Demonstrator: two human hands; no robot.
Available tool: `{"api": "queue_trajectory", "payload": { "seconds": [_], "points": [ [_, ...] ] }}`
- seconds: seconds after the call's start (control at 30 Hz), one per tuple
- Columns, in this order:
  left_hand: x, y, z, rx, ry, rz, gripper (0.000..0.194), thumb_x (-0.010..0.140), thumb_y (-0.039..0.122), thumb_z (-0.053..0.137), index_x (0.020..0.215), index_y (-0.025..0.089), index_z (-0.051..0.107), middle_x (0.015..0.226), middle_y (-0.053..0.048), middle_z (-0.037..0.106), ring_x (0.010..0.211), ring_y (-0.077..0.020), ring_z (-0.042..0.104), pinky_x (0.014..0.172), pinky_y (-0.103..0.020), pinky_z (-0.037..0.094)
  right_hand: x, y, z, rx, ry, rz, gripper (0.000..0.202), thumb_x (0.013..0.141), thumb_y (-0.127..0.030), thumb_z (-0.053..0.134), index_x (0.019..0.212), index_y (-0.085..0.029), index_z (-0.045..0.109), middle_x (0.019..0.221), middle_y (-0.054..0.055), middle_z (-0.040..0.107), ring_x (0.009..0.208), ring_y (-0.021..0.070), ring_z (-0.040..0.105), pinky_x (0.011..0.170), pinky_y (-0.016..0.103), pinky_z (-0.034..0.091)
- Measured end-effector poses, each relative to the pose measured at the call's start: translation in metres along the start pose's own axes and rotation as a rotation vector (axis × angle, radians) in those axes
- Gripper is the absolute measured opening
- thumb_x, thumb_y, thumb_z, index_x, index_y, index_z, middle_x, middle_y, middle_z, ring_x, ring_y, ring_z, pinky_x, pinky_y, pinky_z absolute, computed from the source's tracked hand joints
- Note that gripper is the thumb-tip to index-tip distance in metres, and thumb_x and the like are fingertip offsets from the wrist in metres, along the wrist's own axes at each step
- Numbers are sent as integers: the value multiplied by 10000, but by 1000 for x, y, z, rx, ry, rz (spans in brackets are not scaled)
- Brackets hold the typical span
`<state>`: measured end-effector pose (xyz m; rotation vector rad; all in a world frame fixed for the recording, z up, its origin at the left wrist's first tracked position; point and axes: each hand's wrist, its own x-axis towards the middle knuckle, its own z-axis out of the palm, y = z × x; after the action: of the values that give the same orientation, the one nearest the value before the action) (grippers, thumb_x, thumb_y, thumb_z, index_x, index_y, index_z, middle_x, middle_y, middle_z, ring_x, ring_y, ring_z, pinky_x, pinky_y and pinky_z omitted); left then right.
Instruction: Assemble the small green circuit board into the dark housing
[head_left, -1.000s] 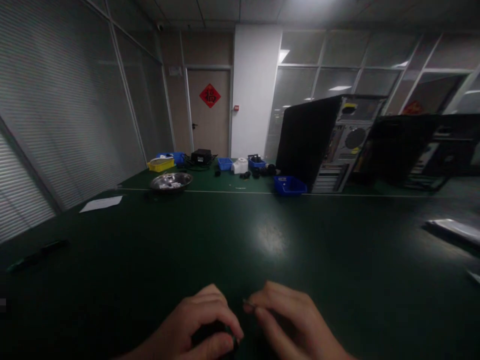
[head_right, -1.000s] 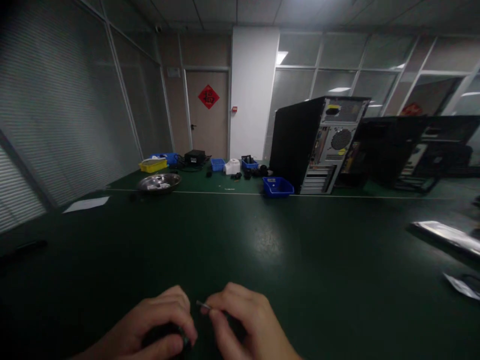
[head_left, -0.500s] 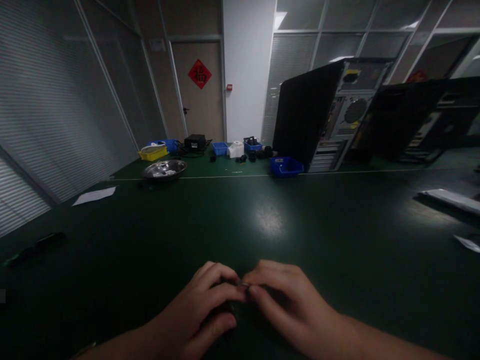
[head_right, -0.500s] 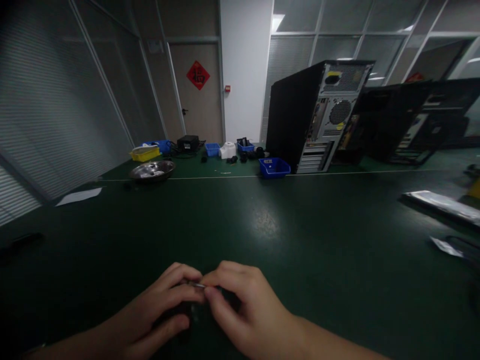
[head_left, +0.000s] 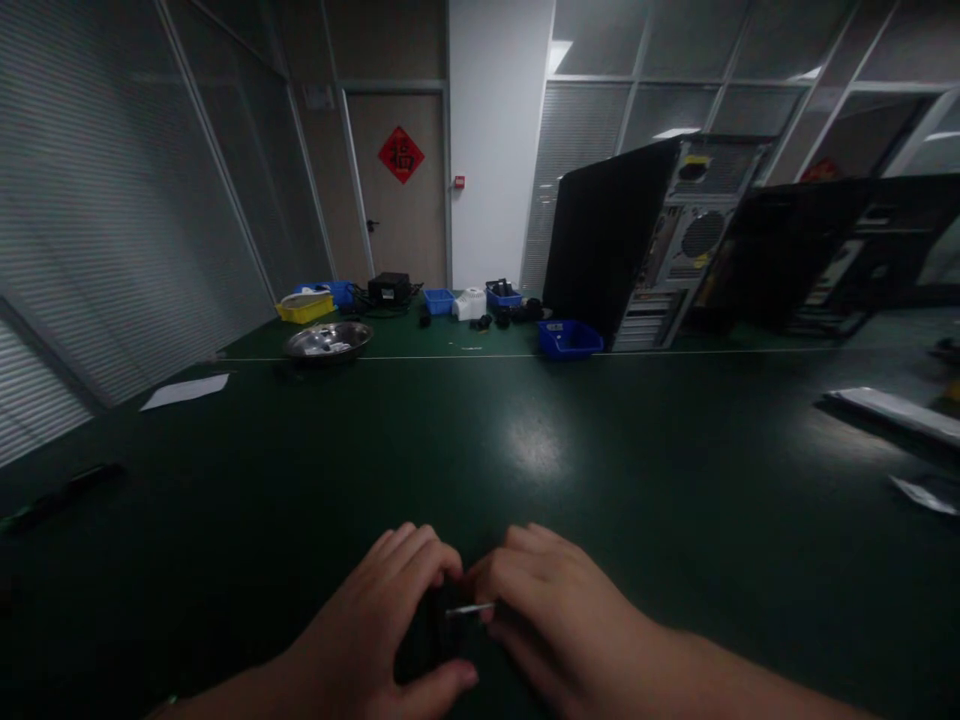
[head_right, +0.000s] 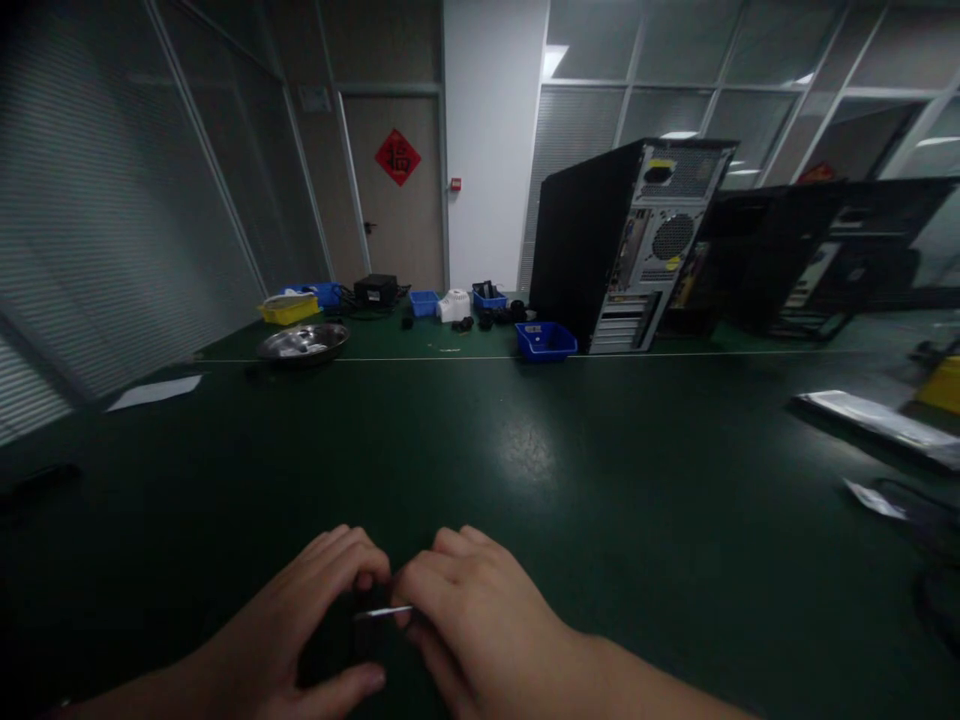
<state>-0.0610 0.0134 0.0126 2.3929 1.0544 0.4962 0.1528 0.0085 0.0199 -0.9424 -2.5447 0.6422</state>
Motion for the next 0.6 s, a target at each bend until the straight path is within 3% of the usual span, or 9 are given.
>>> {"api": "queue_trajectory", "payload": {
  "seconds": [0.23, 0.43, 0.6],
  "points": [
    [0, -14, 8, -108, 31, -24, 395, 695, 158, 612, 1076, 196, 513, 943, -46, 568, 834, -183, 526, 742, -290, 461, 0, 6, 3, 12, 11, -46, 99, 888, -190, 502, 964, -188, 566, 937, 44, 645, 825, 169, 532, 751, 287, 408],
    [-1, -23, 13, -186, 46, 33, 497, 684, 145, 648, 1157, 221, 514, 950, -35, 570, 823, -175, 541, 721, -283, 481, 0, 9, 5, 33, 21, -26, 61, 879, -203, 548, 934, -182, 564, 920, 38, 637, 821, 159, 555, 732, 274, 418],
    [2, -17, 5, -293, 99, 14, 478, 773, 138, 594, 1230, 254, 513, 1054, -50, 567, 860, -159, 575, 746, -279, 510, -2, 10, 8, 259, 223, 26, 78, 858, -164, 581, 914, -189, 532, 960, 35, 623, 861, 142, 575, 743, 253, 449]
  ]
}}
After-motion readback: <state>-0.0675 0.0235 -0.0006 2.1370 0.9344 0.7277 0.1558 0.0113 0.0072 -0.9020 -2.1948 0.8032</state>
